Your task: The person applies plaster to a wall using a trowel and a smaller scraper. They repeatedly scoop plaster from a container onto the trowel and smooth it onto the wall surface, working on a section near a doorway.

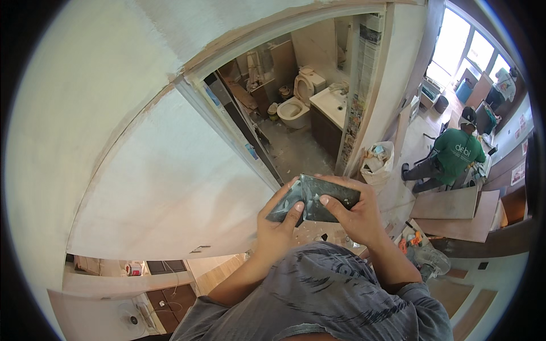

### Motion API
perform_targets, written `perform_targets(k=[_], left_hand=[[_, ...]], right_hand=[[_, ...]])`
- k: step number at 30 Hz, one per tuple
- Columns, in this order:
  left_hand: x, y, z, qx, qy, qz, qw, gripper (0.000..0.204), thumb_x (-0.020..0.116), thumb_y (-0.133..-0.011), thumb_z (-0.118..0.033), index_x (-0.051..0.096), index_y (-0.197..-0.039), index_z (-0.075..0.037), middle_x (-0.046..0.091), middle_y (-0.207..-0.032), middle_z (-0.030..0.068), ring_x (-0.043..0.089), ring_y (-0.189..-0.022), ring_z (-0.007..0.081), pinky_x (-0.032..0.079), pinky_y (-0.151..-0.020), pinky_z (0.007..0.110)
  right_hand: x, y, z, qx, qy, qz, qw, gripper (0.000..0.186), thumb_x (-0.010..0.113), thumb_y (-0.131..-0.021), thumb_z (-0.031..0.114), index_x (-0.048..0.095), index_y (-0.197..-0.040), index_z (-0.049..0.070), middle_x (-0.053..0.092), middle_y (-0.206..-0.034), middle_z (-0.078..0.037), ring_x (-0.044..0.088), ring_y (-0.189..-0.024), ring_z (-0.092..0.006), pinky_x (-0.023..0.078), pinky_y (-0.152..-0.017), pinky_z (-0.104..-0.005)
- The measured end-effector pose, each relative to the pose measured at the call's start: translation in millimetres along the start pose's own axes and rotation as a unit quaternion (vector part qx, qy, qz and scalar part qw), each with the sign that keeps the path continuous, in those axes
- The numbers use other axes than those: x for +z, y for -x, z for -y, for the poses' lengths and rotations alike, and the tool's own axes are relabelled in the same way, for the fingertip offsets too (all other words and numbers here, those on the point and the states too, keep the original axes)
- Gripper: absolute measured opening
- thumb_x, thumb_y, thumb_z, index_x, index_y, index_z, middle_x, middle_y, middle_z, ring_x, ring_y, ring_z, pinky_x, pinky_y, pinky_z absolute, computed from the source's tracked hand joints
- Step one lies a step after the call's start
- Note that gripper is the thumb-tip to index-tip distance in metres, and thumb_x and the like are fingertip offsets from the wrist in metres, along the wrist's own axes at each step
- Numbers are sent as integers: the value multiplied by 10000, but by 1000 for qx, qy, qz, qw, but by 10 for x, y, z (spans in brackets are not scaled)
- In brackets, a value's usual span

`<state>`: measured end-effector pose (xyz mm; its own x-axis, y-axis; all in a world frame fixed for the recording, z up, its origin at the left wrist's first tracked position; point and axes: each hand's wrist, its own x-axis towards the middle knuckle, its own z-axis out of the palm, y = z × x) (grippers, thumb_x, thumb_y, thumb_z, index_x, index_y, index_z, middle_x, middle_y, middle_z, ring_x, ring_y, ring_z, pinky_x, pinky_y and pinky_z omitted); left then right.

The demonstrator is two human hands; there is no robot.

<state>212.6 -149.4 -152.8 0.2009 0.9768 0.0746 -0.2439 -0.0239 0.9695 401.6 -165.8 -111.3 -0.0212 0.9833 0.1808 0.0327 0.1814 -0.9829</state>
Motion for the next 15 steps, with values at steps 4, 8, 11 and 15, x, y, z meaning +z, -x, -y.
perform_targets(k=[4, 8, 11, 15], left_hand=[[93, 72, -56, 41, -68, -23, 997, 458, 632, -994, -27, 522, -1431, 55, 643, -1308, 134, 600, -1164, 149, 472, -1002, 273], [134, 70, -30, 52, -74, -26, 996, 458, 636, -991, -25, 525, -1428, 57, 646, -1306, 142, 602, -1157, 146, 476, -992, 266], [118, 73, -46, 28, -71, -10, 997, 443, 641, -990, -23, 543, -1415, 55, 643, -1324, 155, 598, -1172, 151, 472, -1005, 269], [104, 53, -7, 19, -76, -4, 997, 430, 642, -989, -25, 553, -1400, 64, 642, -1331, 160, 600, -1173, 156, 473, -1005, 270]], right_hand=[[37, 17, 52, -9, -25, -19, 999, 377, 652, -890, -49, 689, -1263, -15, 728, -1158, -136, 648, -1006, -121, 522, -892, -277], [42, 34, 21, -31, -13, -27, 999, 382, 647, -885, -54, 694, -1261, -4, 733, -1142, -143, 658, -987, -128, 523, -892, -280], [19, 38, -18, -38, -18, -17, 999, 386, 644, -881, -53, 695, -1260, -2, 738, -1123, -149, 661, -975, -129, 523, -888, -280], [-14, 9, -86, -67, -9, -6, 998, 388, 638, -874, -56, 697, -1254, -5, 747, -1097, -154, 669, -948, -133, 529, -863, -280]])
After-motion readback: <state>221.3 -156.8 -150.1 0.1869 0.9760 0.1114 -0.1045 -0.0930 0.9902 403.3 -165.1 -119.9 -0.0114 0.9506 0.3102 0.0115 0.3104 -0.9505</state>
